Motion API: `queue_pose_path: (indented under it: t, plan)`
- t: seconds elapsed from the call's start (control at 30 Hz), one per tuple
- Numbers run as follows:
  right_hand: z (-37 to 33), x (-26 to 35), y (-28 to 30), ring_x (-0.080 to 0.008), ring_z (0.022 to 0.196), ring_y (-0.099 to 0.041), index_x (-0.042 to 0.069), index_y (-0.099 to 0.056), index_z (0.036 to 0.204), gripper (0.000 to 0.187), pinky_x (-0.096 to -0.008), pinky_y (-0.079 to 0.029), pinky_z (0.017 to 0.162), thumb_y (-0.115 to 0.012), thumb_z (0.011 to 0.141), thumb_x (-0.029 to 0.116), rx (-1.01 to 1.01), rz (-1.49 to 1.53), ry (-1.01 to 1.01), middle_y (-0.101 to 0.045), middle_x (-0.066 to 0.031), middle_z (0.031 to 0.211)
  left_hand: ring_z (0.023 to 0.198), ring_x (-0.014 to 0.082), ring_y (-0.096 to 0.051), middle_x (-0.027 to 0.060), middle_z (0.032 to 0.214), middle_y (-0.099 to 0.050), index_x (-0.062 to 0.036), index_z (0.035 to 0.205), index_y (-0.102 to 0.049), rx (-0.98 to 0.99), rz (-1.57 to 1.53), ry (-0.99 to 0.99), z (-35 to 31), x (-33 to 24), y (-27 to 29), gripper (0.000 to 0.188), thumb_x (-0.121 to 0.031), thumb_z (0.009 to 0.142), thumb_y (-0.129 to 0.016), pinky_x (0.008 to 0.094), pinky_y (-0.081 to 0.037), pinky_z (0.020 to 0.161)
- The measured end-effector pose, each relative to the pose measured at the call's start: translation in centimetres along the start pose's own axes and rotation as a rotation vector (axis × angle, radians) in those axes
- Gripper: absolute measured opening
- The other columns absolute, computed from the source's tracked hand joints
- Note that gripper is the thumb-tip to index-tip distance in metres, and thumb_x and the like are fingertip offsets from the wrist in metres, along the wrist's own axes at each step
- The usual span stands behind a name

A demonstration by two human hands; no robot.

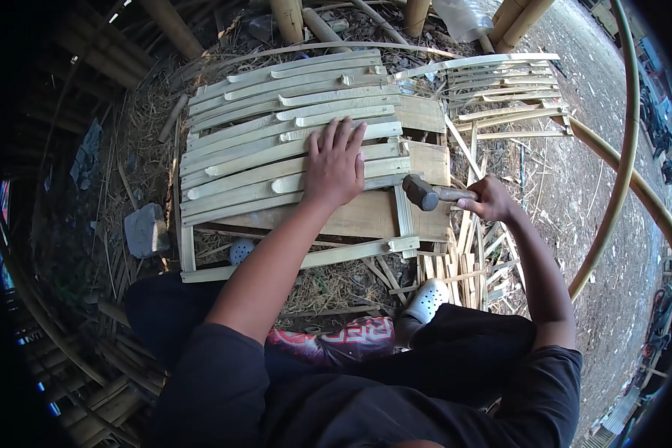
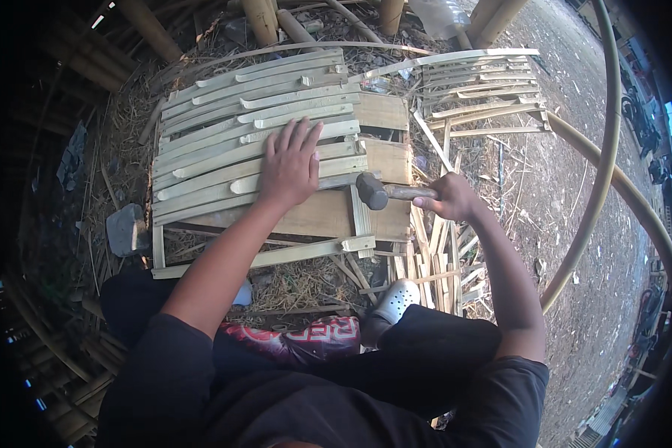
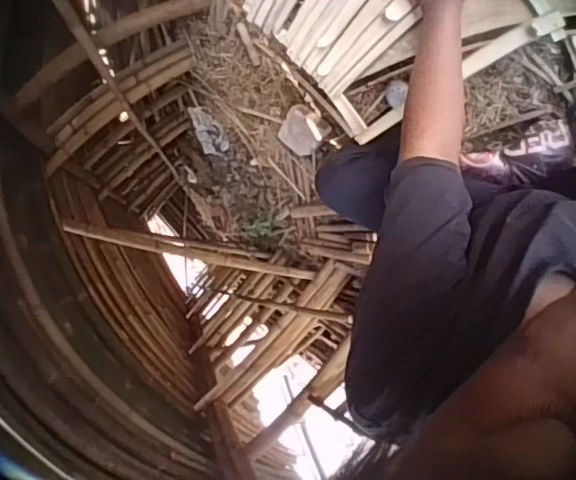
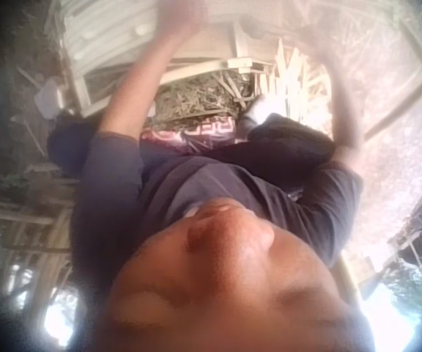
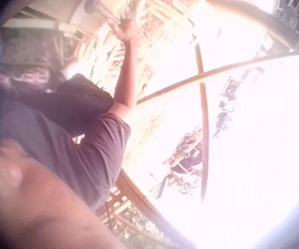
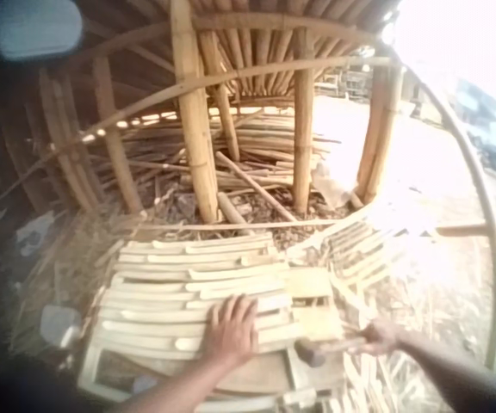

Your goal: The person hammers bamboo slats into a wooden frame, then lifts a completed section of the bamboo structure.

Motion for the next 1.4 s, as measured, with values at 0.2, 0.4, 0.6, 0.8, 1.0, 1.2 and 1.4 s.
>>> queue_pose_path:
  t: [0.2, 0.4, 0.6, 0.8, 1.0, 1.2, 1.4]
  plan:
    - [0.1, 0.0, 0.2, -0.0326, 0.051, -0.056, 0.002, -0.061, 0.061, 0.086, -0.0493, -0.045, 0.053, -0.058, 0.082, 0.085, -0.011, -0.038, -0.024, -0.053, -0.0121, 0.051, 0.148, 0.0326, -0.036, 0.0138, 0.158, -0.043, -0.0144, 0.156, -0.042, -0.010, -0.001, -0.003, 0.0, -0.1, -0.1, 0.057, -0.026, 0.100, -0.047, 0.0546, -0.026, 0.120]
    - [-1.0, 3.0, 2.0, -0.0317, 0.048, -0.056, -0.001, -0.067, 0.067, 0.093, -0.0472, -0.046, 0.050, -0.052, 0.079, 0.091, -0.065, 0.041, 0.225, -0.055, -0.0120, 0.052, 0.148, 0.0320, -0.037, 0.0134, 0.158, -0.043, -0.0148, 0.157, -0.041, 0.014, 0.011, 0.012, -0.3, 0.4, 0.0, 0.058, -0.026, 0.100, -0.047, 0.0545, -0.026, 0.120]
    - [0.5, -1.2, 0.9, -0.0260, 0.045, -0.051, 0.003, -0.065, 0.062, 0.094, -0.0461, -0.044, 0.047, -0.050, 0.077, 0.095, 0.029, -0.179, 0.002, -0.049, -0.0065, 0.048, 0.148, 0.0318, -0.036, 0.0129, 0.159, -0.043, -0.0149, 0.157, -0.041, -0.015, 0.000, -0.011, 0.2, -0.2, -0.5, 0.059, -0.026, 0.100, -0.047, 0.0549, -0.026, 0.120]
    - [-0.2, 1.6, 1.7, -0.0203, 0.044, -0.047, 0.003, -0.068, 0.065, 0.093, -0.0426, -0.037, 0.043, -0.052, 0.078, 0.093, -0.016, 0.138, 0.160, -0.044, -0.0006, 0.046, 0.149, 0.0313, -0.036, 0.0123, 0.159, -0.042, -0.0147, 0.157, -0.040, 0.008, 0.028, 0.015, 0.0, 0.5, -0.1, 0.059, -0.026, 0.100, -0.048, 0.0542, -0.025, 0.120]
    - [-0.7, -1.0, 0.2, -0.0200, 0.042, -0.046, 0.003, -0.063, 0.059, 0.090, -0.0433, -0.033, 0.041, -0.056, 0.079, 0.091, 0.009, 0.188, -0.024, -0.044, -0.0015, 0.045, 0.148, 0.0319, -0.036, 0.0121, 0.159, -0.042, -0.0149, 0.157, -0.041, 0.002, 0.013, -0.002, 0.1, -0.1, -0.1, 0.058, -0.027, 0.100, -0.047, 0.0540, -0.025, 0.120]
    - [-6.0, 6.0, 4.2, -0.0103, 0.047, -0.048, 0.002, -0.065, 0.065, 0.057, -0.0329, -0.034, 0.041, -0.074, 0.092, 0.051, -0.078, 0.450, -0.056, -0.052, 0.0009, 0.053, 0.149, 0.0310, -0.035, 0.0115, 0.160, -0.042, -0.0162, 0.157, -0.041, -0.019, -0.006, 0.003, -0.2, 0.1, -0.2, 0.057, -0.028, 0.101, -0.046, 0.0544, -0.025, 0.120]
    - [-11.8, 18.2, 8.5, -0.0011, 0.051, -0.043, 0.003, -0.060, 0.086, 0.032, -0.0233, -0.028, 0.044, -0.079, 0.094, 0.027, -0.341, 0.744, -0.097, -0.049, 0.0064, 0.061, 0.150, 0.0302, -0.034, 0.0108, 0.160, -0.041, -0.0169, 0.157, -0.041, -0.006, -0.011, 0.026, -0.3, 0.5, -0.5, 0.058, -0.029, 0.101, -0.047, 0.0547, -0.024, 0.121]
Point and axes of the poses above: each hand's wrist, its own z-axis towards the middle knuckle, its own y-axis out of the back of the hand, x = y × z, the point moved 7 cm from there along z, towards the middle knuckle
